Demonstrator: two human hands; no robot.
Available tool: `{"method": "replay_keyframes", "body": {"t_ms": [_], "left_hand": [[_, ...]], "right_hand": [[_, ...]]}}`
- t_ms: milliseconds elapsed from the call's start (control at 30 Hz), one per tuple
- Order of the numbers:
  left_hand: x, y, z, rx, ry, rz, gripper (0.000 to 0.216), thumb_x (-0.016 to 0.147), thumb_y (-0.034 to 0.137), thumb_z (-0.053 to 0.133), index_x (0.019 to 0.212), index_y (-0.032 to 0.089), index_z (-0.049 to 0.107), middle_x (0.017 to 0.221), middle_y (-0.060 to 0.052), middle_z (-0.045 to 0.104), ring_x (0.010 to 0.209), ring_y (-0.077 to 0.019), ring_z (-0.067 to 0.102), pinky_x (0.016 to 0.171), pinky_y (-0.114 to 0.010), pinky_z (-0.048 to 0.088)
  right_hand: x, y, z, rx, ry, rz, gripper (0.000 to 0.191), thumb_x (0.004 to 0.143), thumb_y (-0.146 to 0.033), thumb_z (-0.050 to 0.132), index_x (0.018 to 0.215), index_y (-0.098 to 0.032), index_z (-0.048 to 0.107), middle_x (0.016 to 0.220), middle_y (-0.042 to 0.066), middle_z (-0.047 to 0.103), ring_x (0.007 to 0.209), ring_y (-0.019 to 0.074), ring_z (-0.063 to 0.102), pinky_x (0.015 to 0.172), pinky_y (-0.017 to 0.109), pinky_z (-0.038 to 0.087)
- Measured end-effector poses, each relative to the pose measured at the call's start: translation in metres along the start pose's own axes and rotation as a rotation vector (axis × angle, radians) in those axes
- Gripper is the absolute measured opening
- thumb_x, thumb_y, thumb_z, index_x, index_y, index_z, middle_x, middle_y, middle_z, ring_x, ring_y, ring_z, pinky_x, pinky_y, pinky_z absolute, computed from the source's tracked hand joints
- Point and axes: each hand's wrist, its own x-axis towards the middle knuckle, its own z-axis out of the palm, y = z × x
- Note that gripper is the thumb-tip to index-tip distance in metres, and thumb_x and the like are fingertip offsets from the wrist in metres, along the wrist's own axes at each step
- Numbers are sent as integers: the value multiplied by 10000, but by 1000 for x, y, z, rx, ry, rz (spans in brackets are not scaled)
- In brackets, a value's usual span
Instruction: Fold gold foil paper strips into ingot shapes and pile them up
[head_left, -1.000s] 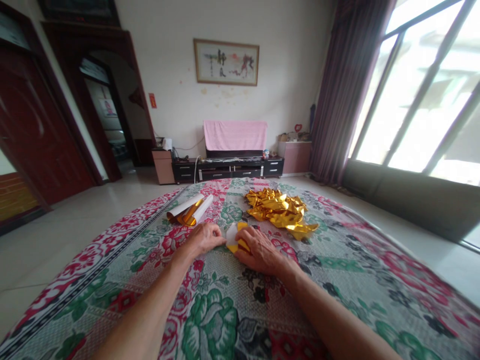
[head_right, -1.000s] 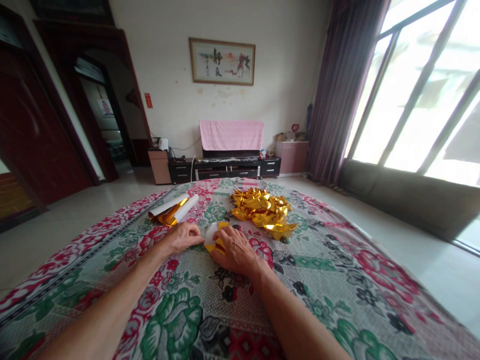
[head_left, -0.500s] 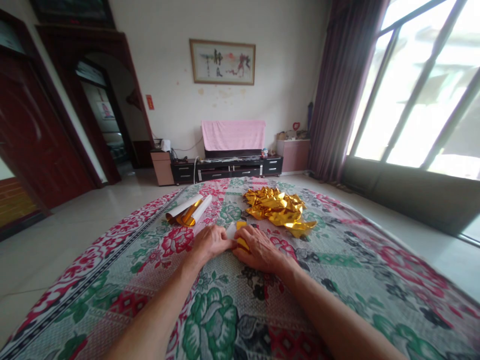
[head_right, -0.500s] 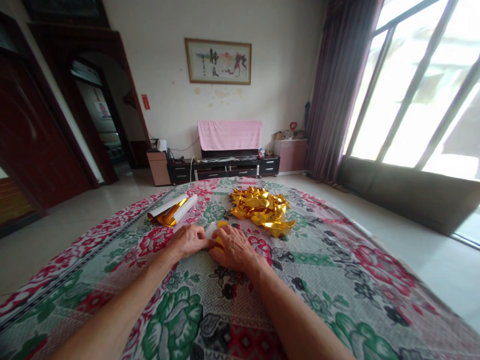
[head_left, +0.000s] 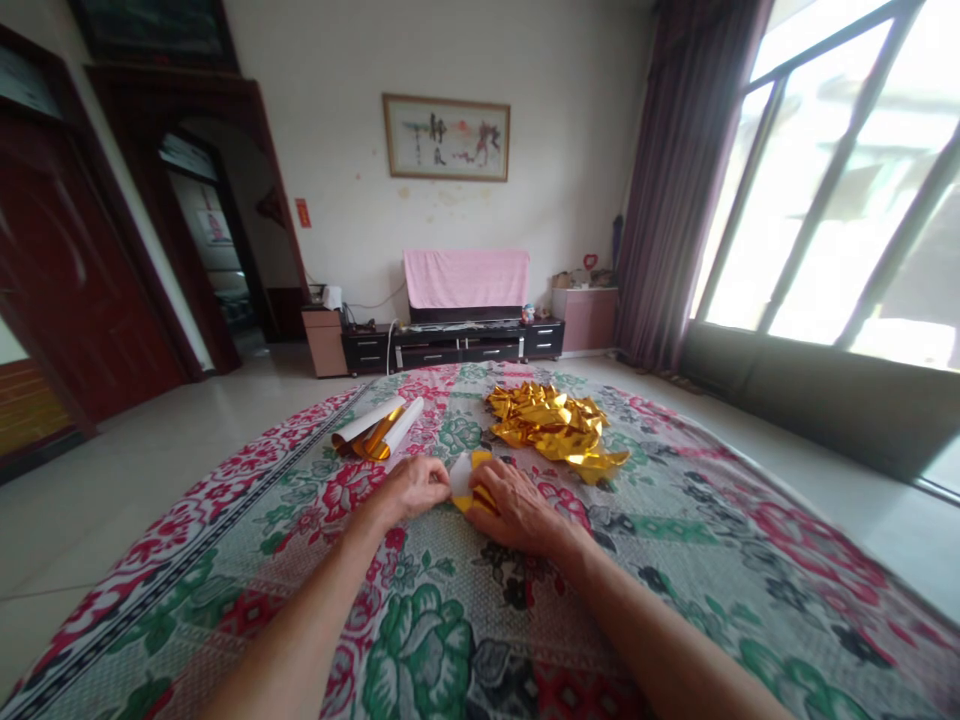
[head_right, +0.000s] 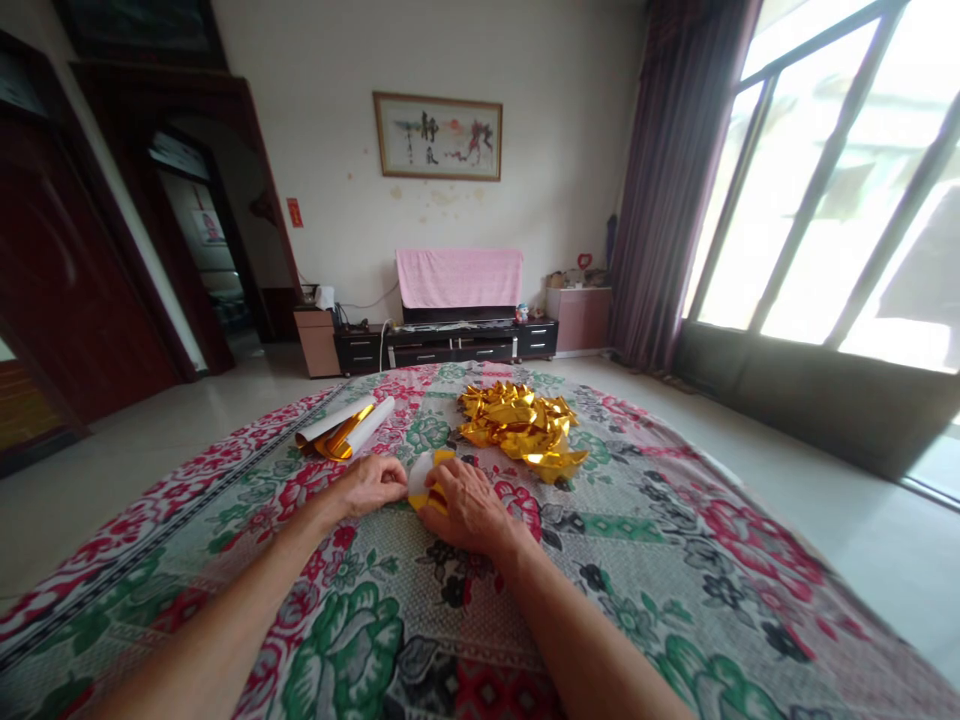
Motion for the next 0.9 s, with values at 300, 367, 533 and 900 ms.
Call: {"method": "replay_keyframes", "body": {"t_ms": [300, 367, 533, 900], "left_hand": [[-5, 14, -6, 35, -16, 52, 306, 636, 426, 556, 771, 191, 699, 614, -1, 624, 583, -130, 537, 494, -203, 328], [-7, 18, -6, 69, -30, 65, 322, 608, 446, 590, 776, 195, 700, 632, -5, 635, 599, -137, 547, 502, -205, 330], [-10, 23, -3, 98, -36, 136, 281, 615, 395, 597, 795, 200, 690, 691, -12, 659, 646, -148, 577, 527, -208, 343], [-6, 23, 0, 116, -4, 239, 256, 630, 276, 581, 851, 200, 683, 796, -19, 653, 698, -142, 582, 617, -208, 405]], "right_hand": [[5, -8, 4, 7, 34, 52, 87, 819, -263, 501, 837, -180, 520, 836, 31, 525, 757, 134, 490, 705, 250, 371], [8, -5, 3, 43, 44, 64, 98, 845, -183, 428, 840, -177, 525, 834, 34, 535, 765, 128, 504, 718, 242, 381], [14, 8, 0, 42, 155, 99, 203, 797, -124, 443, 978, -163, 528, 1031, 91, 541, 952, 165, 506, 846, 278, 391], [10, 19, 5, -77, 46, 212, 286, 767, -232, 510, 1047, -181, 536, 1045, 85, 569, 953, 184, 521, 850, 294, 382]]}}
